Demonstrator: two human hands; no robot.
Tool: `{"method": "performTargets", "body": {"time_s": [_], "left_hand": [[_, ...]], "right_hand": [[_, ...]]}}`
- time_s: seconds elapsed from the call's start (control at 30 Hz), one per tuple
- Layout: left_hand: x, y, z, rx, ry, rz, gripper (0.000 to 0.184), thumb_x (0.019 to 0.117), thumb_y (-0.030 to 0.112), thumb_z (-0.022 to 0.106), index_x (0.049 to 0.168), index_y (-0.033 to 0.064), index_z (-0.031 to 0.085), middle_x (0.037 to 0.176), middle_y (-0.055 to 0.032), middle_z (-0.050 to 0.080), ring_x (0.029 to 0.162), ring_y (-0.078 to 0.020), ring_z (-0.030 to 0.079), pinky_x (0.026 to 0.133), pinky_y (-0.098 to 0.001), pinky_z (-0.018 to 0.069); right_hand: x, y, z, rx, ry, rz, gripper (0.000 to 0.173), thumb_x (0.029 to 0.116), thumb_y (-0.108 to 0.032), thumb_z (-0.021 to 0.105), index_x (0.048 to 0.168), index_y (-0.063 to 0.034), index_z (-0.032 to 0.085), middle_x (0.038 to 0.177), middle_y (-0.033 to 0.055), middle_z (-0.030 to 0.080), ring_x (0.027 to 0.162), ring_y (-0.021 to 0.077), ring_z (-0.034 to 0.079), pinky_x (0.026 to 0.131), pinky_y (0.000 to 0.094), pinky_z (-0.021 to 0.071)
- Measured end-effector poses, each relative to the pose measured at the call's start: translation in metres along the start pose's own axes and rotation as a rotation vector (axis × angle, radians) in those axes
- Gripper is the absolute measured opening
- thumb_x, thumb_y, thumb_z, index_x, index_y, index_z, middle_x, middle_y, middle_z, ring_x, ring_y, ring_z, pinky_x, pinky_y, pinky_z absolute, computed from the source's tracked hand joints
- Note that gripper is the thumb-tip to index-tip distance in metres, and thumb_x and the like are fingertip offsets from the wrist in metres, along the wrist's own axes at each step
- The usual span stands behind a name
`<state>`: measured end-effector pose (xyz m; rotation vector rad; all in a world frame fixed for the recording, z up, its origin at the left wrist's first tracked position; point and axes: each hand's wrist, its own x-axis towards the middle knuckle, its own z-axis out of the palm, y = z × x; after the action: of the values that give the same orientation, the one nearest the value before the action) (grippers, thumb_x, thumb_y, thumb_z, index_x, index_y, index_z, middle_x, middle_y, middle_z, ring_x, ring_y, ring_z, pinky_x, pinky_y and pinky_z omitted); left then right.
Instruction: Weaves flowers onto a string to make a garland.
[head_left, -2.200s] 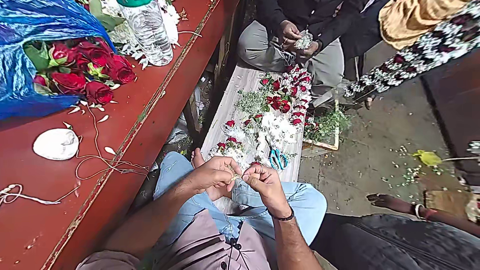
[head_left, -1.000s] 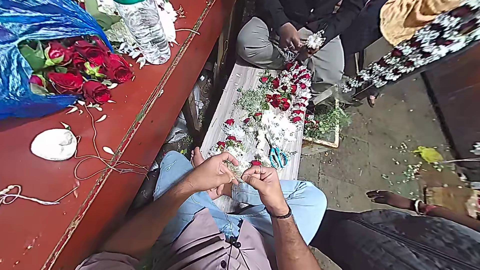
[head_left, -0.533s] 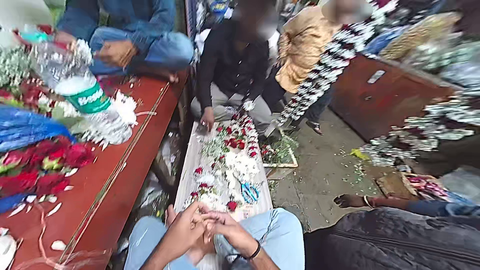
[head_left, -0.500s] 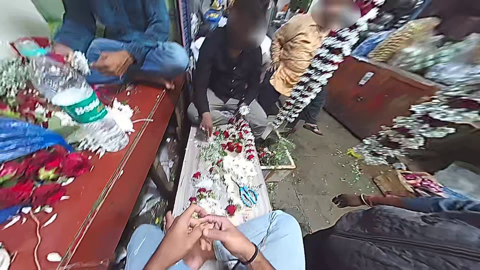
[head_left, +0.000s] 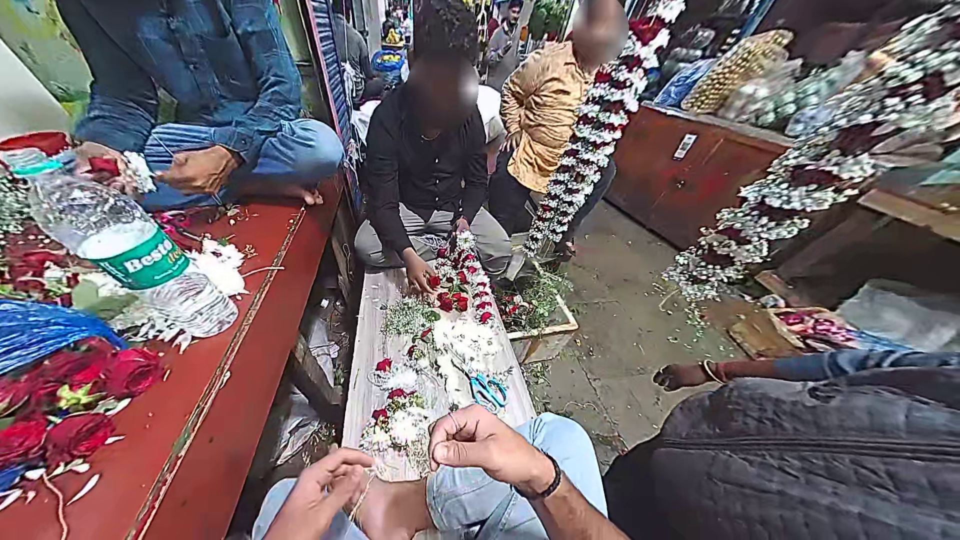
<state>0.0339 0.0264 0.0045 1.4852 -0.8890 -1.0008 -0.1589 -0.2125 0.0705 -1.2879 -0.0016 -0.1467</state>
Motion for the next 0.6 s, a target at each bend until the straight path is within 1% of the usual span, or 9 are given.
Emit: {"method": "performTargets", "body": {"time_s": [0.07,0.13,0.2,0.27,0.3,0.4,0.5,0.53,0.6], "left_hand": [[0.004,0.036,0.016,-0.153,-0.216,0.131,0.032,0.1047,0.036,0.057,0.112,0.0100,0.074,0.080,0.0010,0.068,0.066,-0.0042,0.061,0.064,-0.0226,0.0542],[0.006,0.072,0.026,-0.334,-0.240,0.257,0.030,0.1049,0.034,0.057,0.112,0.0119,0.076,0.080,0.0022,0.070,0.063,0.0008,0.058,0.059,-0.0168,0.0503],[0.008,0.102,0.025,-0.469,-0.113,0.334,0.028,0.1034,0.031,0.059,0.113,0.0133,0.078,0.077,0.0037,0.070,0.057,0.0022,0.054,0.054,-0.0157,0.0462],[0.004,0.119,0.021,-0.566,0.013,0.344,0.025,0.1019,0.027,0.061,0.112,0.0127,0.078,0.062,0.0115,0.057,0.050,0.0041,0.044,0.047,-0.0139,0.0390],[0.001,0.121,0.020,-0.613,0.049,0.340,0.024,0.1014,0.024,0.061,0.112,0.0099,0.077,0.059,0.0125,0.052,0.048,0.0036,0.042,0.046,-0.0145,0.0371],[-0.009,0.117,0.011,-0.678,0.228,0.344,0.019,0.0989,0.022,0.062,0.104,0.0116,0.077,0.057,0.0127,0.051,0.047,0.0030,0.044,0.046,-0.0155,0.0395],[-0.027,0.124,-0.020,-0.723,0.523,0.428,0.020,0.1008,0.023,0.053,0.093,0.0185,0.071,0.053,0.0117,0.048,0.045,0.0005,0.046,0.045,-0.0169,0.0412],[-0.032,0.128,-0.030,-0.743,0.569,0.483,0.023,0.1022,0.021,0.048,0.093,0.0163,0.068,0.052,0.0111,0.044,0.043,-0.0007,0.043,0.044,-0.0173,0.0391],[-0.037,0.130,-0.043,-0.764,0.564,0.555,0.021,0.1010,0.017,0.049,0.092,0.0106,0.067,0.052,0.0086,0.043,0.044,-0.0035,0.043,0.045,-0.0192,0.0407]], "right_hand": [[0.015,-0.013,0.005,-0.064,-0.060,-0.014,0.019,0.1023,-0.017,0.060,0.093,-0.0036,0.069,0.087,-0.0031,0.068,0.080,0.0011,0.061,0.073,0.0221,0.0508],[0.026,-0.023,0.011,-0.073,-0.109,-0.023,0.018,0.1026,-0.015,0.058,0.094,-0.0024,0.068,0.086,-0.0033,0.067,0.078,-0.0001,0.060,0.071,0.0203,0.0497],[0.035,-0.030,0.011,-0.075,-0.118,-0.020,0.017,0.1026,-0.013,0.057,0.094,-0.0040,0.068,0.086,-0.0054,0.067,0.077,-0.0018,0.059,0.070,0.0189,0.0484],[0.040,-0.028,0.008,-0.091,-0.080,0.011,0.019,0.1023,-0.016,0.056,0.093,-0.0086,0.071,0.085,-0.0090,0.068,0.075,-0.0045,0.058,0.067,0.0166,0.0472],[0.041,-0.024,0.006,-0.074,-0.069,0.031,0.021,0.1019,-0.016,0.055,0.090,-0.0097,0.071,0.082,-0.0101,0.066,0.070,-0.0057,0.053,0.062,0.0154,0.0422],[0.042,-0.005,-0.004,-0.005,-0.074,0.085,0.024,0.1010,-0.014,0.053,0.083,-0.0083,0.068,0.069,-0.0098,0.057,0.060,-0.0048,0.043,0.055,0.0158,0.0332],[0.036,0.016,-0.015,0.078,-0.075,0.108,0.026,0.1019,-0.017,0.051,0.082,-0.0093,0.065,0.066,-0.0086,0.052,0.060,-0.0020,0.044,0.057,0.0180,0.0348],[0.035,0.022,-0.020,0.110,-0.076,0.109,0.026,0.1025,-0.019,0.051,0.083,-0.0099,0.066,0.066,-0.0085,0.054,0.061,-0.0014,0.046,0.058,0.0187,0.0372],[0.037,0.031,-0.029,0.144,-0.088,0.101,0.026,0.1036,-0.021,0.052,0.085,-0.0091,0.066,0.067,-0.0073,0.054,0.061,0.0000,0.048,0.059,0.0197,0.0392]]}}
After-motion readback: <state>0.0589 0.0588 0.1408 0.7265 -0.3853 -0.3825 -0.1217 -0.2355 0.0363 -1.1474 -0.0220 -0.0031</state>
